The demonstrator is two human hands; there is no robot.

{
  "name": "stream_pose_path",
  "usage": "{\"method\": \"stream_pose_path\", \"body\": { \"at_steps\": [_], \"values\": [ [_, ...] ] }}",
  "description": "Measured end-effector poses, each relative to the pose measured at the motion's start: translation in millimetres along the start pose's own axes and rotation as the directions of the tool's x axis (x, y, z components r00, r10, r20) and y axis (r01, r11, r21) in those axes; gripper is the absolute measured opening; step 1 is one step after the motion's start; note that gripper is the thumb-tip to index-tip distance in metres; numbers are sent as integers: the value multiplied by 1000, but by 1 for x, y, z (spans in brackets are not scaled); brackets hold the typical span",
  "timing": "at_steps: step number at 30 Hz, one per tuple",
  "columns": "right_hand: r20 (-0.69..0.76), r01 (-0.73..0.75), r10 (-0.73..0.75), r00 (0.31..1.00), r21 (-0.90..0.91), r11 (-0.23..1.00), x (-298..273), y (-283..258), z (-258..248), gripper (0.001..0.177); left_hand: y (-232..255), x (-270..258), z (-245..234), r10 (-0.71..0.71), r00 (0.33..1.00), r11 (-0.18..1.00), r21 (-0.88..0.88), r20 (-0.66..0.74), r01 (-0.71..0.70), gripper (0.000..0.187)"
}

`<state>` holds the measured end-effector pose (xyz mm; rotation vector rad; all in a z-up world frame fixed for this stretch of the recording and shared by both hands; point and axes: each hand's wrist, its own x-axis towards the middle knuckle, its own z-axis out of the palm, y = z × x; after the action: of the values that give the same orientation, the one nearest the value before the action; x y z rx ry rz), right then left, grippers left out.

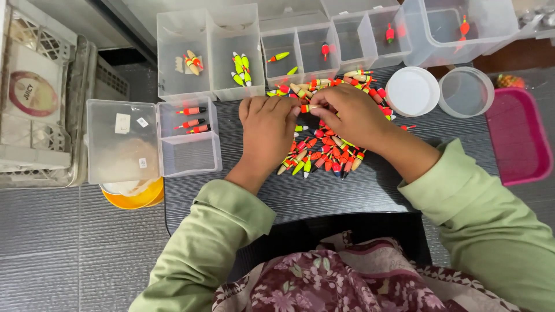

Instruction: Sorting small, multi-colored fishing floats from a pile into different compartments of plastic storage organizers.

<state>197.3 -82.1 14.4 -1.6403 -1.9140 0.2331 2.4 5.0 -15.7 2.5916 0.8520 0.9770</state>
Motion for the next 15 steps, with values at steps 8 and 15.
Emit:
{"method": "stream_pose_path", "body": {
  "at_steps": [8,15],
  "values": [
    [-136,-6,30,990,174,985,-2,3,6,16,0,0,3,-39,999,997,-72,-16,37,12],
    [-160,55,-36,987,118,992,0,9,16,15,2,0,1,-45,998,998,-57,-44,42,11]
  ]
}}
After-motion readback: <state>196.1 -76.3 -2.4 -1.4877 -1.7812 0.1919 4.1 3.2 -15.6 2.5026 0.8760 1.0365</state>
